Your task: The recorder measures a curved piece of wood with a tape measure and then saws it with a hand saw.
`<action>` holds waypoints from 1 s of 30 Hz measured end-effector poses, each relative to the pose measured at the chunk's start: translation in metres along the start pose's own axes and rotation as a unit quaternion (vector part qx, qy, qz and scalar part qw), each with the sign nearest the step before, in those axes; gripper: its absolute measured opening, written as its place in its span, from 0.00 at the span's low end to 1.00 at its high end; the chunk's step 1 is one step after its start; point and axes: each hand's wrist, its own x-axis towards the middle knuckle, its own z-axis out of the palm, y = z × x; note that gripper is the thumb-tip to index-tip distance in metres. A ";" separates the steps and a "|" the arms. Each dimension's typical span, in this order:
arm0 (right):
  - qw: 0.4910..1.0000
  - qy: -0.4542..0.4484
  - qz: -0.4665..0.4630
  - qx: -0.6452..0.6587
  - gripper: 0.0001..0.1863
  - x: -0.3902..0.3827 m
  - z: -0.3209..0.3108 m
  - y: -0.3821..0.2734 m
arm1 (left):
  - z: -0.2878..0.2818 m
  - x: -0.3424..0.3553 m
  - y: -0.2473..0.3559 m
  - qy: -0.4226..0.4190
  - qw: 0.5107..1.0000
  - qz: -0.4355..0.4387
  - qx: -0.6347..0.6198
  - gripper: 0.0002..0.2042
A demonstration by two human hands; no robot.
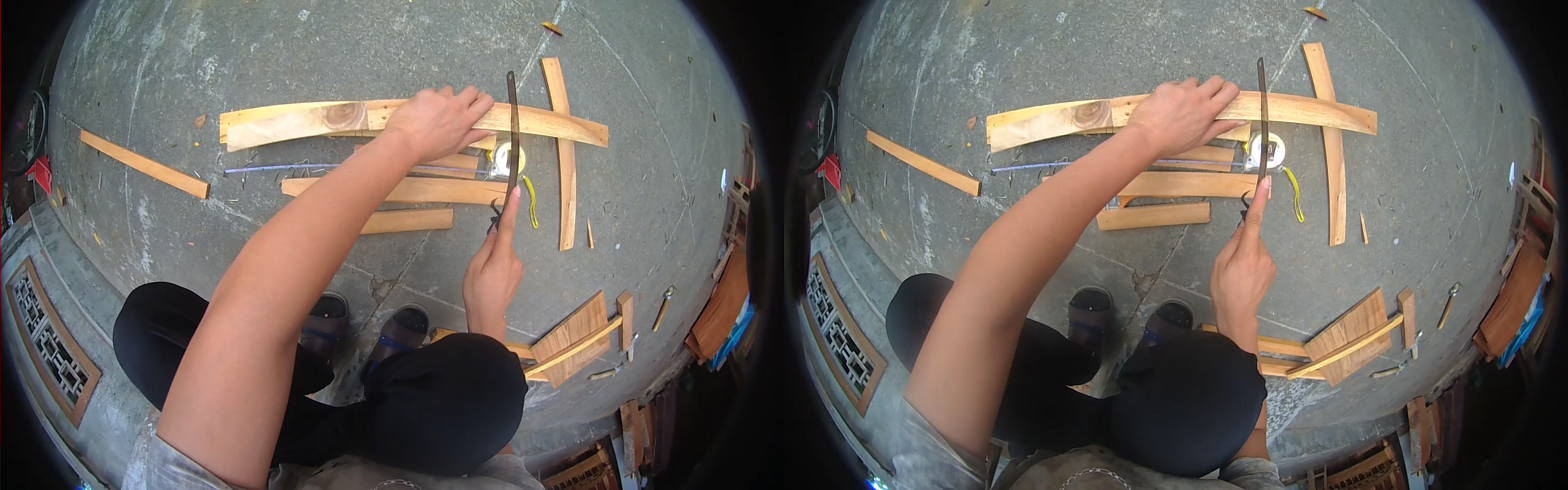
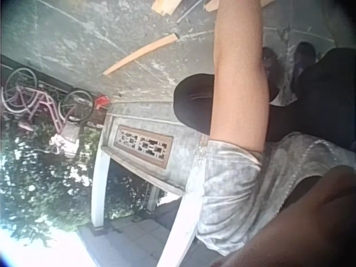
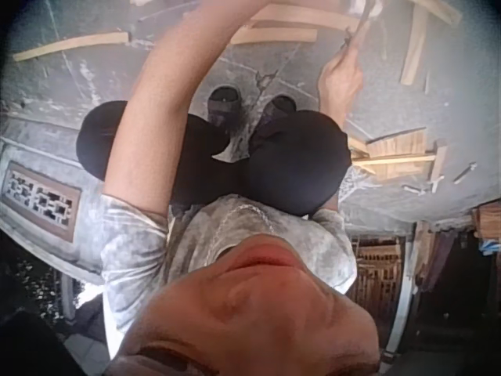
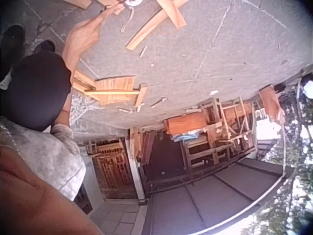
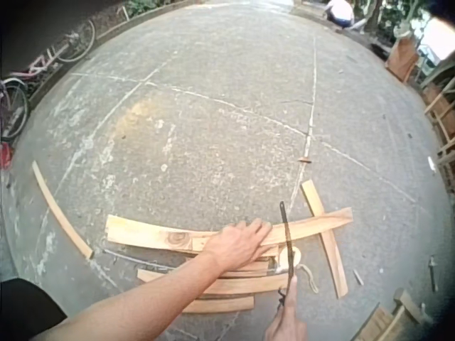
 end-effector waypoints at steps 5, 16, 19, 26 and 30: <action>0.999 0.008 -0.040 -0.026 0.38 -0.003 -0.015 0.016 | -0.006 0.004 0.001 -0.050 0.999 0.009 0.018 0.24; 0.997 -0.002 -0.060 -0.051 0.41 0.043 -0.013 0.001 | -0.016 -0.002 0.011 -0.018 1.000 0.017 0.003 0.24; 0.996 0.007 -0.080 -0.030 0.41 0.028 -0.017 0.010 | -0.023 -0.002 0.009 -0.014 1.000 0.011 0.010 0.24; 0.996 -0.031 -0.068 -0.046 0.41 0.003 -0.026 0.020 | -0.020 -0.008 0.015 -0.044 0.999 -0.015 -0.002 0.26; 0.998 -0.008 -0.039 -0.038 0.41 0.010 -0.018 0.017 | -0.018 -0.012 0.023 -0.041 0.996 -0.064 -0.039 0.26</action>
